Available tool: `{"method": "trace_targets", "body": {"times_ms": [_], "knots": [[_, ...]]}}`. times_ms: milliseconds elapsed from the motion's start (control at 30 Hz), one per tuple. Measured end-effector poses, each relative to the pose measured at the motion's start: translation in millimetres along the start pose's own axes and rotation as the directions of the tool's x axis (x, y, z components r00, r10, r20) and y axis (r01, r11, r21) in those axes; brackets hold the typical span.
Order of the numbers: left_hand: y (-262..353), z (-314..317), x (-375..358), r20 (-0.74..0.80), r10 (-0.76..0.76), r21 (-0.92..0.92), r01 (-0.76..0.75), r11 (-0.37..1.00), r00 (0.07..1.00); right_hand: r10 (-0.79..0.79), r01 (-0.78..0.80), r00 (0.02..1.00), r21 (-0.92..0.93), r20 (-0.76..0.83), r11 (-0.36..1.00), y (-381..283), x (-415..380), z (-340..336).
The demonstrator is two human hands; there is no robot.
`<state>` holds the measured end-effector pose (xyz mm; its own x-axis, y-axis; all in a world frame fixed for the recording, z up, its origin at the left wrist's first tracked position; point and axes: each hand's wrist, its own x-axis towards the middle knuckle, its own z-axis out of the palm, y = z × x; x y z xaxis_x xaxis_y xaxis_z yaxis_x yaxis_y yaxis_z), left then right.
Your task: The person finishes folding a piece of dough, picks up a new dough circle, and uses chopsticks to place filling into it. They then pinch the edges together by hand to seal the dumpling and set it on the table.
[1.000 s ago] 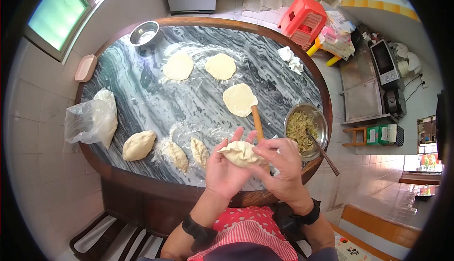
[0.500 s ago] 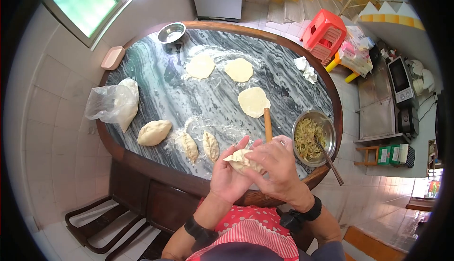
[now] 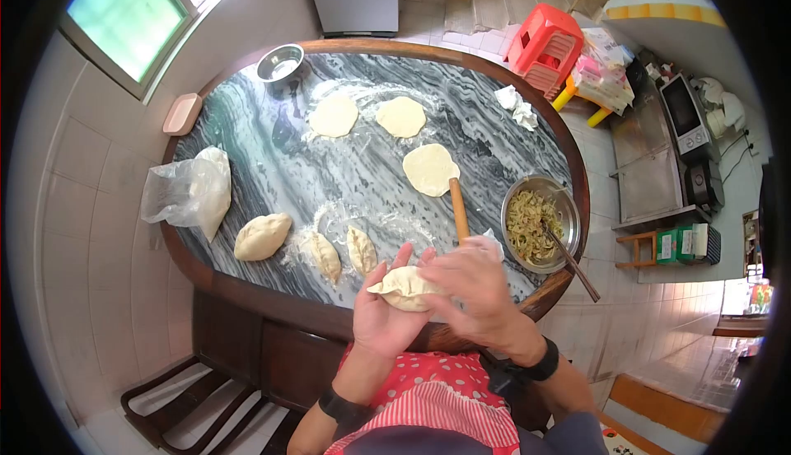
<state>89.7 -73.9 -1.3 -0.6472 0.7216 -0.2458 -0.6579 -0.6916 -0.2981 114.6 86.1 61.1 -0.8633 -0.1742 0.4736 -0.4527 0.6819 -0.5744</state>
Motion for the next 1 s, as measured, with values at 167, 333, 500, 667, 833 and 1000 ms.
{"method": "trace_targets", "body": {"times_ms": [167,333,500,667,833,1000], "knots": [[15.4,22.1,-4.6,-0.091,-0.024,0.01,0.025,1.0,0.996,0.147,-0.147,0.987,0.006,-0.072,0.989,-5.3,-24.2,-0.9],[37.8,35.3,-9.4,-0.147,-0.079,0.01,0.082,0.997,0.986,0.164,-0.166,0.977,0.001,-0.138,0.986,-13.0,-11.5,27.1],[63.4,36.4,-12.8,-0.148,-0.149,0.065,0.16,0.985,0.978,0.156,-0.164,0.978,-0.05,-0.135,0.985,-13.0,-5.1,49.2],[79.5,29.0,-12.5,-0.145,-0.206,0.036,0.213,0.976,0.968,0.289,-0.295,0.954,-0.084,-0.084,0.952,-37.0,12.4,46.4],[89.8,30.8,-6.7,-0.169,-0.272,0.024,0.28,0.96,0.947,0.193,-0.195,0.981,-0.127,-0.023,0.973,-35.2,23.7,59.1],[98.7,36.5,-3.6,-0.173,-0.325,0.103,0.346,0.933,0.93,0.192,-0.195,0.981,-0.176,-0.035,0.965,-35.6,32.7,71.1]]}}
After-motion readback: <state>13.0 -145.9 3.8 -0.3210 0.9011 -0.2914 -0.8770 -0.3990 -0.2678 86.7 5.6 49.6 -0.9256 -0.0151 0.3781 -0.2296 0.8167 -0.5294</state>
